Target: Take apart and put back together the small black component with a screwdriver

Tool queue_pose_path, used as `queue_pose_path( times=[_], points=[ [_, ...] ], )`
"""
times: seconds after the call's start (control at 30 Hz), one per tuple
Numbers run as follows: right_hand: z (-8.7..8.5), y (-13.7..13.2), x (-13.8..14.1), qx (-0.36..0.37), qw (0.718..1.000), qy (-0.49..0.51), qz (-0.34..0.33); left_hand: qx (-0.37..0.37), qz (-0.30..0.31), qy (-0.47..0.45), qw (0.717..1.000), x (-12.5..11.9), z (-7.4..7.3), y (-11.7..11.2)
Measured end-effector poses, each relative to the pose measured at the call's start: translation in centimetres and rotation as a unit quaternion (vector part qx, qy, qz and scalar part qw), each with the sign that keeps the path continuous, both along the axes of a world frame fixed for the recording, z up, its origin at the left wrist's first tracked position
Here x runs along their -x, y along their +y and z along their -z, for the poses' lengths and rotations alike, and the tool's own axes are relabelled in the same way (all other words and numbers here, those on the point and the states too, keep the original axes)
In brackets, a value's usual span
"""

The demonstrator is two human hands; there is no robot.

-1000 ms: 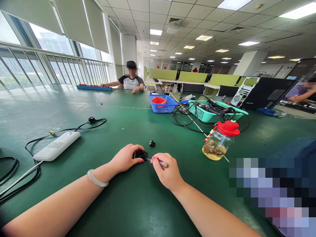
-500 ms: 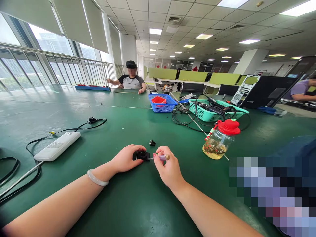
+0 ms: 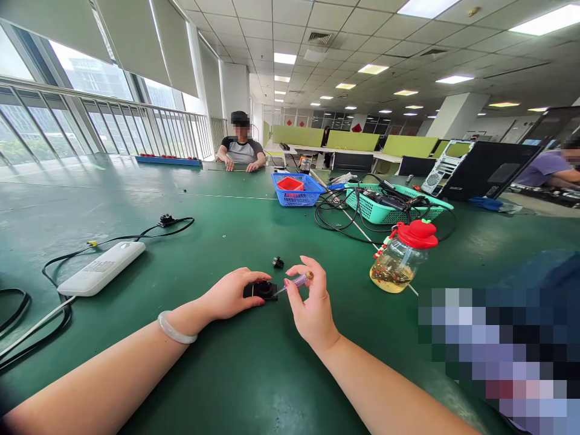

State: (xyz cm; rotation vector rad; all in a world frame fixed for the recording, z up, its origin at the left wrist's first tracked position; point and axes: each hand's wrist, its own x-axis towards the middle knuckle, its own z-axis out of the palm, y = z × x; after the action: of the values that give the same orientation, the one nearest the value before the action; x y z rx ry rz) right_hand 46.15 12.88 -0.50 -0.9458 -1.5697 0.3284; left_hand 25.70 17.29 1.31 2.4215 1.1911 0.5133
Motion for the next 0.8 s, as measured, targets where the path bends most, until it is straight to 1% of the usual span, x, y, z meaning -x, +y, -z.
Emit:
queue_pose_path(
  times=[0.17,0.33,0.5,0.67,0.8],
  points=[
    [-0.3,-0.3,-0.2,-0.02,0.998,-0.059,-0.012,-0.001,0.005,-0.003,1.0,0.1,0.0,0.0],
    [-0.4,-0.6,-0.2,-0.039,0.996,-0.049,-0.057,0.001,0.008,0.0,1.0,0.0,-0.1,0.0],
    [-0.4,-1.1,-0.2,-0.075,0.993,-0.048,-0.073,0.01,0.0,0.009,1.0,-0.1,-0.2,0.0],
    [-1.1,-1.4,0.1,-0.111,0.983,-0.111,-0.093,0.007,0.008,0.008,1.0,0.0,0.0,0.1],
    [-1.5,-1.4,0.2,-0.134,0.975,-0.15,-0.093,-0.005,0.015,0.005,1.0,0.1,0.2,0.2]
  ],
)
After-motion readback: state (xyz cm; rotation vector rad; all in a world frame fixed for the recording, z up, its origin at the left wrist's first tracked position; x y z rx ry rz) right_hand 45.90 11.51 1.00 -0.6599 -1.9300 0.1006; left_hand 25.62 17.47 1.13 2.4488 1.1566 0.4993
